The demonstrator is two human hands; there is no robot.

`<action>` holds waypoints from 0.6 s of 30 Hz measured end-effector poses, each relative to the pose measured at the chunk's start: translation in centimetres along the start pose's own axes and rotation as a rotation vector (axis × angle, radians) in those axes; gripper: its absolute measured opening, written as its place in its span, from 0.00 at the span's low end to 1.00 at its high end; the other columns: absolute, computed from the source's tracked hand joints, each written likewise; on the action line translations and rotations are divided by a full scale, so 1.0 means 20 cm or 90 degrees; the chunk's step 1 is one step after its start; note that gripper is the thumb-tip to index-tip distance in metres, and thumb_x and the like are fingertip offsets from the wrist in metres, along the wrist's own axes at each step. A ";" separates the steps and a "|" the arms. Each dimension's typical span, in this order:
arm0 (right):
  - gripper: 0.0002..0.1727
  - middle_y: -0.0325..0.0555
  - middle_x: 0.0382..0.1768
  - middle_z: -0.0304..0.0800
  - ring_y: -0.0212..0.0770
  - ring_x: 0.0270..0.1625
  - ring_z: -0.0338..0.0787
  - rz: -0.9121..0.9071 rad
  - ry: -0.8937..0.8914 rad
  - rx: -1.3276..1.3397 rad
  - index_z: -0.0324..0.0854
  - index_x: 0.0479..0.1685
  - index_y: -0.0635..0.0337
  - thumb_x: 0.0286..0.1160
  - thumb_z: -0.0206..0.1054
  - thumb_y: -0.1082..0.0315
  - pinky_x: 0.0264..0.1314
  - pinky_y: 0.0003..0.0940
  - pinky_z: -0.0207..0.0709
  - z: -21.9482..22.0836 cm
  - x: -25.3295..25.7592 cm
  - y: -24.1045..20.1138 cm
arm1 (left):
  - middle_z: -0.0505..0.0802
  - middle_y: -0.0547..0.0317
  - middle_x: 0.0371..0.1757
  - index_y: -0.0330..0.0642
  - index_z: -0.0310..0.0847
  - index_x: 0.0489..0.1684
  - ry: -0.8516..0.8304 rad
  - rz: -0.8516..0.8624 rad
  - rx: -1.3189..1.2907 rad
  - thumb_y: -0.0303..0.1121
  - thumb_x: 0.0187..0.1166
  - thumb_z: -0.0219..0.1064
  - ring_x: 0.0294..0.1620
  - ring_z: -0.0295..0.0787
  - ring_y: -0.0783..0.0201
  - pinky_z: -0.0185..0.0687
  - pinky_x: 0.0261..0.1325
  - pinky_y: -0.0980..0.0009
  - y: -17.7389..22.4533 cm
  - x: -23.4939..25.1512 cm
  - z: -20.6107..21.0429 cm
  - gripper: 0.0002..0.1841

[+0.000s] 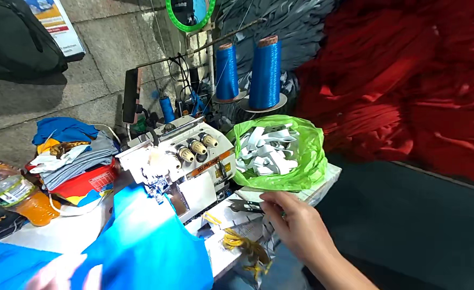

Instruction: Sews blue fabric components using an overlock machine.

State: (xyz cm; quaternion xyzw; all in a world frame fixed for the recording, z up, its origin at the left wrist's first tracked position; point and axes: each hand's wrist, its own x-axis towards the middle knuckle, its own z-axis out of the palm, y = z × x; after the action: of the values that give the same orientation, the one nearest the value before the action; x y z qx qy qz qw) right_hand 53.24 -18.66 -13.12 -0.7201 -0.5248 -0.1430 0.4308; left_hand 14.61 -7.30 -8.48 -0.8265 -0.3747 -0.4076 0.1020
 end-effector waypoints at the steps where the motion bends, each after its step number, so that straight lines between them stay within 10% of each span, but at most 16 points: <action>1: 0.08 0.52 0.36 0.92 0.57 0.40 0.93 -0.015 -0.040 -0.034 0.92 0.41 0.62 0.69 0.70 0.70 0.42 0.58 0.86 0.00 0.03 0.01 | 0.89 0.32 0.48 0.29 0.83 0.45 -0.029 0.036 -0.079 0.33 0.79 0.69 0.59 0.85 0.49 0.76 0.67 0.64 0.13 0.06 0.04 0.12; 7: 0.13 0.61 0.49 0.92 0.69 0.59 0.88 0.000 -0.323 -0.164 0.91 0.56 0.63 0.73 0.74 0.72 0.54 0.67 0.81 0.08 0.06 0.03 | 0.96 0.49 0.47 0.36 0.88 0.56 -0.319 0.126 -0.285 0.30 0.81 0.64 0.49 0.95 0.56 0.90 0.55 0.62 0.66 0.30 0.48 0.12; 10: 0.15 0.60 0.48 0.92 0.66 0.57 0.89 0.016 -0.304 -0.117 0.91 0.56 0.61 0.70 0.74 0.74 0.57 0.64 0.81 0.09 0.06 0.07 | 0.86 0.40 0.68 0.37 0.77 0.76 -0.721 -0.031 -0.131 0.36 0.91 0.56 0.71 0.83 0.46 0.76 0.74 0.53 0.77 0.41 0.62 0.20; 13: 0.15 0.60 0.46 0.92 0.63 0.54 0.90 0.073 -0.272 -0.017 0.90 0.56 0.62 0.72 0.70 0.78 0.60 0.61 0.82 0.04 0.09 0.10 | 0.87 0.40 0.60 0.38 0.84 0.63 -0.705 -0.049 -0.150 0.33 0.88 0.58 0.64 0.85 0.46 0.79 0.68 0.54 0.76 0.39 0.72 0.15; 18: 0.14 0.53 0.39 0.88 0.43 0.31 0.89 0.173 -0.038 0.212 0.87 0.57 0.68 0.77 0.63 0.76 0.36 0.42 0.87 -0.07 0.09 0.21 | 0.91 0.43 0.50 0.33 0.89 0.47 -0.543 -0.034 -0.295 0.30 0.81 0.62 0.57 0.87 0.50 0.80 0.64 0.57 0.73 0.35 0.73 0.11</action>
State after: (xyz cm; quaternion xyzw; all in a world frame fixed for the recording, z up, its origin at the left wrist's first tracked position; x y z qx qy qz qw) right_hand 58.05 -18.83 -13.10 -0.7070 -0.4517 0.0264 0.5436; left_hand 36.22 -6.83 -10.70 -0.9108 -0.3036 -0.1080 -0.2579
